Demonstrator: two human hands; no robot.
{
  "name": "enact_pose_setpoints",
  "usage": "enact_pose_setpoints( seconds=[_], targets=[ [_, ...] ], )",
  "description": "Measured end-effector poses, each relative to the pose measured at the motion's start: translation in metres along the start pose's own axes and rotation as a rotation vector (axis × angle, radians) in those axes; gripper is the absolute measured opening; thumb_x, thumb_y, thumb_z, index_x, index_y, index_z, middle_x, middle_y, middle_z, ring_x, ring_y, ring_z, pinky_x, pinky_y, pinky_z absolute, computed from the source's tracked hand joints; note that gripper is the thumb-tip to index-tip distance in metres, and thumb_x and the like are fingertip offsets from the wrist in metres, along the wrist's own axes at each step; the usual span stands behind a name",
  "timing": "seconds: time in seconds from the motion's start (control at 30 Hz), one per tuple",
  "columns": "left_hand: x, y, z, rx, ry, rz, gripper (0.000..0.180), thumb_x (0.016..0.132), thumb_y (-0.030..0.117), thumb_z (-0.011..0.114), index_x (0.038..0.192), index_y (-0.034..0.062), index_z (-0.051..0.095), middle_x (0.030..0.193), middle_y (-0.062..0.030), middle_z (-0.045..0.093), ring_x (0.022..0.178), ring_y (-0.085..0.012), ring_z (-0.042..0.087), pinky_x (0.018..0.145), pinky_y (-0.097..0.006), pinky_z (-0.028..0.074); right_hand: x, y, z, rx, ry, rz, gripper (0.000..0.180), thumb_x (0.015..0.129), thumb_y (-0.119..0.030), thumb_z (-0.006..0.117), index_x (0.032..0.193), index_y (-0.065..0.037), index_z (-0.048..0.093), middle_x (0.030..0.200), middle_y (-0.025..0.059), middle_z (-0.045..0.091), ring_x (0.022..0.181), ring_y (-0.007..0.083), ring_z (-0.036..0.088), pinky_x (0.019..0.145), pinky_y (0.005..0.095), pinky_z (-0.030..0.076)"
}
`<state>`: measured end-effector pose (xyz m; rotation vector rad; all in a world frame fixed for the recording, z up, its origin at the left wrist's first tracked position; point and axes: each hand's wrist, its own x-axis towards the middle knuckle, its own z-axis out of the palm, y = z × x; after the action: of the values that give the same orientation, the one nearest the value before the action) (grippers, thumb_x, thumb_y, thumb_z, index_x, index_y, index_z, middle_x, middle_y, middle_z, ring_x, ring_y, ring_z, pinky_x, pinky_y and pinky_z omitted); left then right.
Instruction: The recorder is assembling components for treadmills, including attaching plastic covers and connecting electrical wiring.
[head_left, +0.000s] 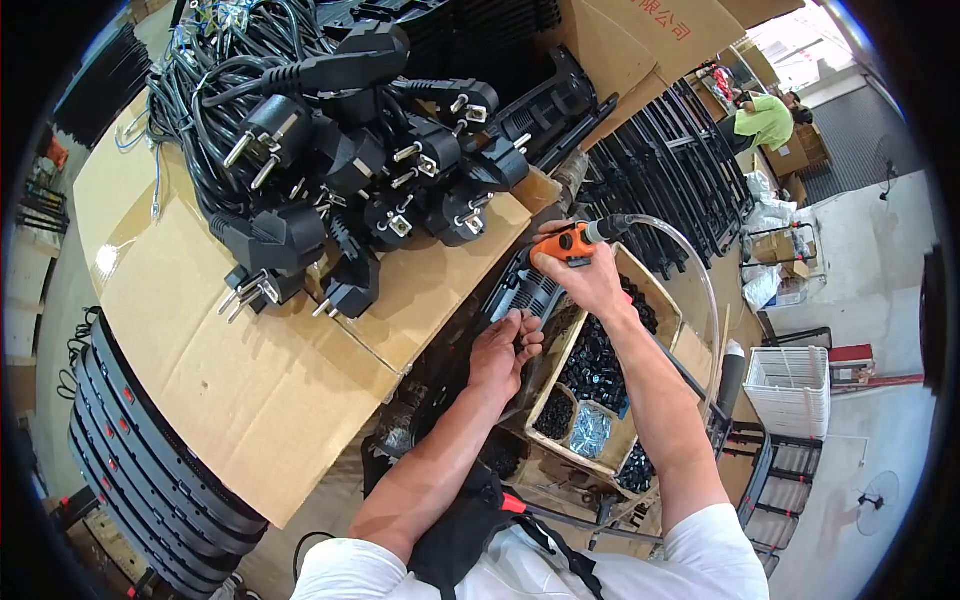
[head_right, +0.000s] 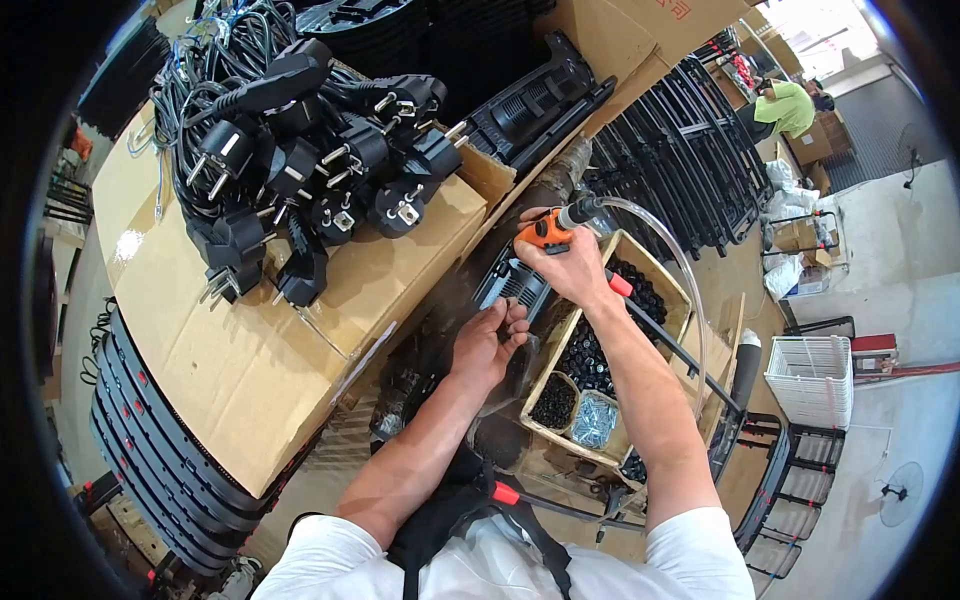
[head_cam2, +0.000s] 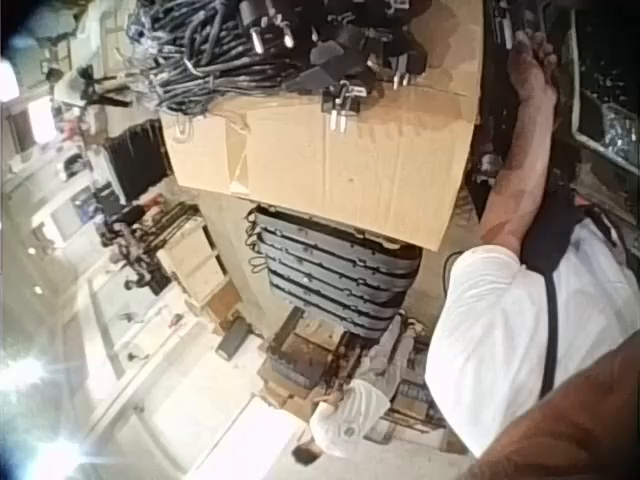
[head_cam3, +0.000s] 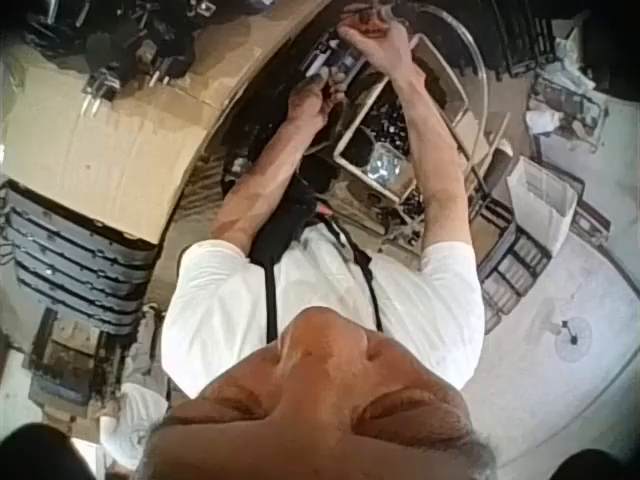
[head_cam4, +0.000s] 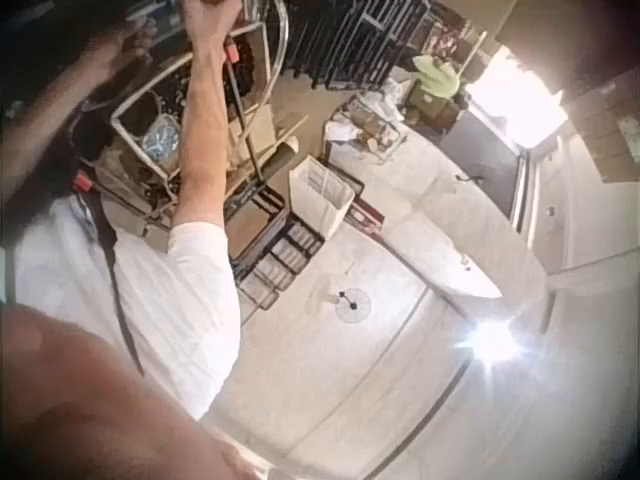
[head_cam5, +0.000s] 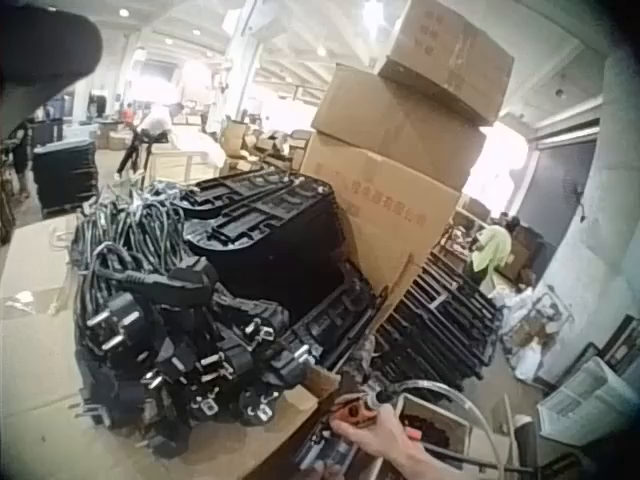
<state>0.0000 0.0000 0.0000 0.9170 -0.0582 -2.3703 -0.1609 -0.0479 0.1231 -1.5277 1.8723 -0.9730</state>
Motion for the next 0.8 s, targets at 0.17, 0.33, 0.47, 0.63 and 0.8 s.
enact_pose_setpoints(
  seconds=[0.17, 0.33, 0.47, 0.63, 0.8],
  targets=[
    [0.004, 0.010, -0.004, 0.005, 0.002, -0.013, 0.027, 0.109, 0.030, 0.062, 0.118, 0.0052, 0.068, 0.100, -0.0043, 0.073, 0.083, -0.0149, 0.069, 0.072, -0.030, 0.061, 0.001, 0.004, 0.004, -0.002, 0.016, 0.001, 0.044, 0.086, -0.012, 0.082, 0.126, 0.001, 0.069, 0.113, 0.0099, 0.077, 0.106, 0.0170, 0.072, 0.097, 0.0333, 0.057],
    [0.017, 0.009, -0.009, -0.141, -0.026, -0.005, 0.026, 0.110, 0.025, 0.062, 0.119, 0.0016, 0.068, 0.098, -0.0074, 0.072, 0.080, -0.0165, 0.069, 0.068, -0.028, 0.061, -0.022, -0.008, 0.001, 0.221, 0.095, 0.064, 0.050, 0.088, -0.012, 0.082, 0.132, 0.002, 0.065, 0.118, 0.0127, 0.076, 0.110, 0.0191, 0.071, 0.098, 0.0340, 0.057],
    [0.018, 0.011, -0.001, -0.228, 0.006, -0.009, 0.026, 0.109, 0.026, 0.062, 0.116, 0.0023, 0.068, 0.093, -0.0052, 0.070, 0.080, -0.0169, 0.069, 0.070, -0.029, 0.062, -0.066, -0.035, -0.016, 0.398, 0.156, 0.104, 0.054, 0.089, -0.010, 0.081, 0.137, 0.004, 0.061, 0.123, 0.0170, 0.075, 0.114, 0.0217, 0.071, 0.100, 0.0365, 0.057],
    [0.020, 0.013, 0.000, -0.250, -0.071, -0.017, 0.022, 0.110, 0.027, 0.061, 0.110, 0.0053, 0.066, 0.091, -0.0032, 0.071, 0.080, -0.0158, 0.070, 0.074, -0.030, 0.064, -0.082, -0.033, -0.013, 0.441, 0.168, 0.166, 0.056, 0.089, -0.013, 0.080, 0.139, 0.003, 0.059, 0.126, 0.0184, 0.074, 0.114, 0.0219, 0.071, 0.104, 0.0387, 0.057],
    [0.023, 0.013, -0.001, -0.290, -0.094, -0.019, 0.025, 0.109, 0.027, 0.063, 0.112, 0.0033, 0.067, 0.091, -0.0046, 0.070, 0.082, -0.0168, 0.070, 0.076, -0.031, 0.065, -0.085, -0.032, -0.015, 0.431, 0.178, 0.138, 0.057, 0.089, -0.013, 0.080, 0.139, 0.003, 0.059, 0.126, 0.0186, 0.074, 0.113, 0.0218, 0.072, 0.103, 0.0379, 0.057]
  ],
)
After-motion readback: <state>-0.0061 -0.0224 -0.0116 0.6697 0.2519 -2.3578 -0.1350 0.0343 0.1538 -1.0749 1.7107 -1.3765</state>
